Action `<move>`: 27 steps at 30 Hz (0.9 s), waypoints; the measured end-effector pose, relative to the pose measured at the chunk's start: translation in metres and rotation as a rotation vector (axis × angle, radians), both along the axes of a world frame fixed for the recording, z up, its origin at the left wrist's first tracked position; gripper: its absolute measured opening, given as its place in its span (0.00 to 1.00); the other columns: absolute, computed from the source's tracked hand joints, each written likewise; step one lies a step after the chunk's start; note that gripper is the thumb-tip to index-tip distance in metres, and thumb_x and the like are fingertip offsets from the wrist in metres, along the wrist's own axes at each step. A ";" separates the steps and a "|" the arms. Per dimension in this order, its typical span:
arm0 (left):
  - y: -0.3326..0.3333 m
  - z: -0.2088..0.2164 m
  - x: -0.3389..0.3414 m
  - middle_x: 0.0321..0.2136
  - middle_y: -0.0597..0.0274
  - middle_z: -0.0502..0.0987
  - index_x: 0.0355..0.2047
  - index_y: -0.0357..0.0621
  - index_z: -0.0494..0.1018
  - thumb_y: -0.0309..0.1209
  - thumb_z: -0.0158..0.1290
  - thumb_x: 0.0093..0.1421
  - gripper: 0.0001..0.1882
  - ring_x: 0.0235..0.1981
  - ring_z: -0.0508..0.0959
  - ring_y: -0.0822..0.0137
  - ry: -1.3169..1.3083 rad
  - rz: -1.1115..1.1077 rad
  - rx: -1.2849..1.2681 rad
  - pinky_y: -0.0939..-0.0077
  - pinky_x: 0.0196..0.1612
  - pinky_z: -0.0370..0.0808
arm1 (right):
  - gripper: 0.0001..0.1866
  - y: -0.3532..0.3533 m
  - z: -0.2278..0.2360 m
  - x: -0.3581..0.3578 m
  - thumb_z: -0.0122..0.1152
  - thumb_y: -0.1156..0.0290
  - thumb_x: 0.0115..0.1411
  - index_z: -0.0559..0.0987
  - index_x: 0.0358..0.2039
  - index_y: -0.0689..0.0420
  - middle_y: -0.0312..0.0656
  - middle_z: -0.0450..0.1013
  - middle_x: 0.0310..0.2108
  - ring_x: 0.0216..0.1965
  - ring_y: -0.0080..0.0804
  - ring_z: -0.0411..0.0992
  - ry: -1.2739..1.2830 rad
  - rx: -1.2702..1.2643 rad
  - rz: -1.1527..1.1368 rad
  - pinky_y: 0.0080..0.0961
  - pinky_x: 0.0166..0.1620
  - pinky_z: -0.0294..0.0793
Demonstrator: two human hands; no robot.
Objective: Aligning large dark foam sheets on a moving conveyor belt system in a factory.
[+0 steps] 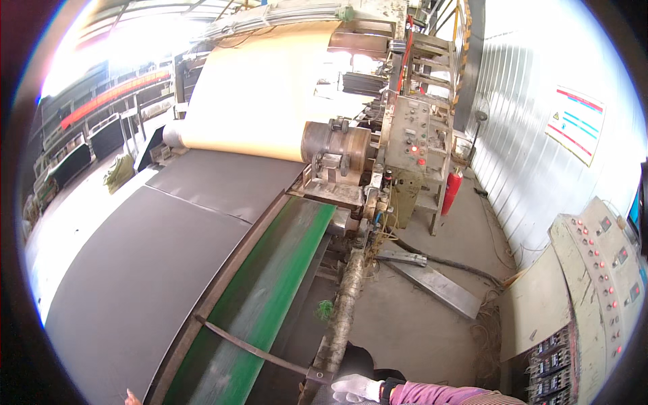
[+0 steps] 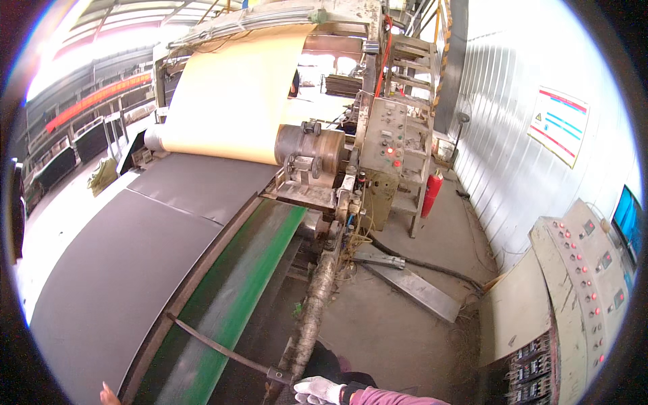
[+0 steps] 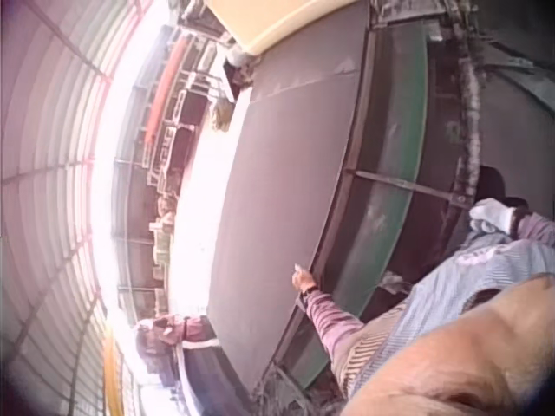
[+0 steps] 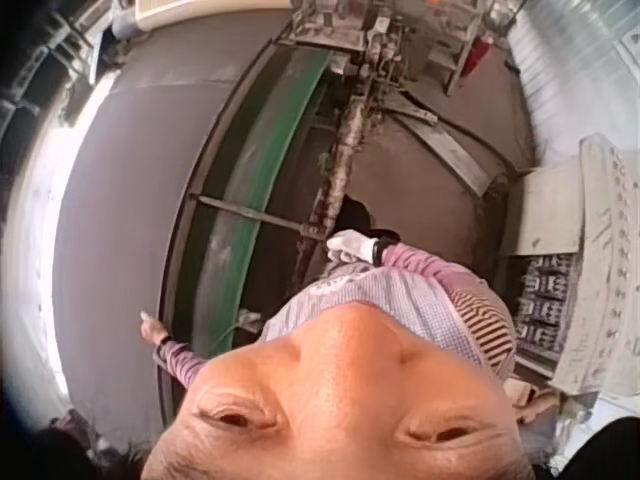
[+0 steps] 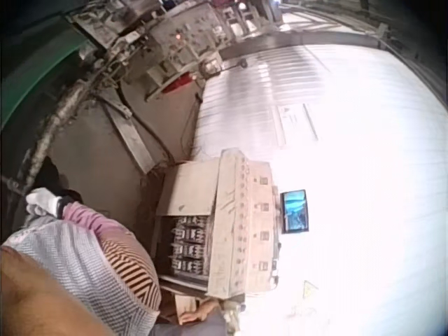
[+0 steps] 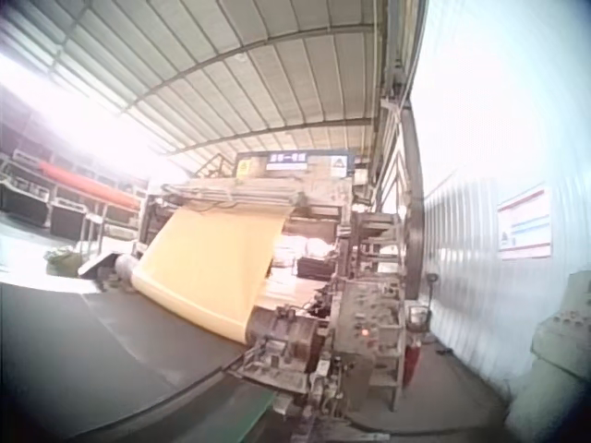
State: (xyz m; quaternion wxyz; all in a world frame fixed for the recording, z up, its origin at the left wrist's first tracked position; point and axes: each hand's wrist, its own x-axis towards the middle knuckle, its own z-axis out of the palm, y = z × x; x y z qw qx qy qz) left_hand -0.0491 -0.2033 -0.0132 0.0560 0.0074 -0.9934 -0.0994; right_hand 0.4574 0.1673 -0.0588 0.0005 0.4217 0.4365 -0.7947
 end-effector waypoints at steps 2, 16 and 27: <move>-0.020 0.022 0.012 0.40 0.42 0.77 0.40 0.31 0.76 0.57 0.31 0.64 0.38 0.47 0.73 0.42 -0.044 0.097 -0.066 0.54 0.53 0.67 | 0.12 0.000 -0.005 0.002 0.53 0.66 0.59 0.76 0.22 0.58 0.38 0.72 0.17 0.12 0.21 0.63 0.015 -0.022 0.007 0.21 0.15 0.57; 0.108 -0.027 0.021 0.25 0.50 0.74 0.18 0.36 0.75 0.48 0.46 0.61 0.27 0.34 0.75 0.50 0.225 -0.414 -0.022 0.58 0.40 0.70 | 0.13 0.008 -0.004 0.001 0.56 0.61 0.59 0.76 0.39 0.56 0.37 0.77 0.28 0.13 0.16 0.61 -0.167 -0.078 0.073 0.15 0.15 0.57; 0.295 -0.018 0.017 0.27 0.43 0.78 0.22 0.36 0.79 0.58 0.44 0.58 0.34 0.34 0.78 0.47 0.134 -0.494 -0.013 0.57 0.41 0.73 | 0.15 0.016 -0.019 0.002 0.56 0.61 0.60 0.75 0.43 0.56 0.38 0.76 0.28 0.15 0.14 0.63 -0.099 -0.226 0.076 0.14 0.16 0.59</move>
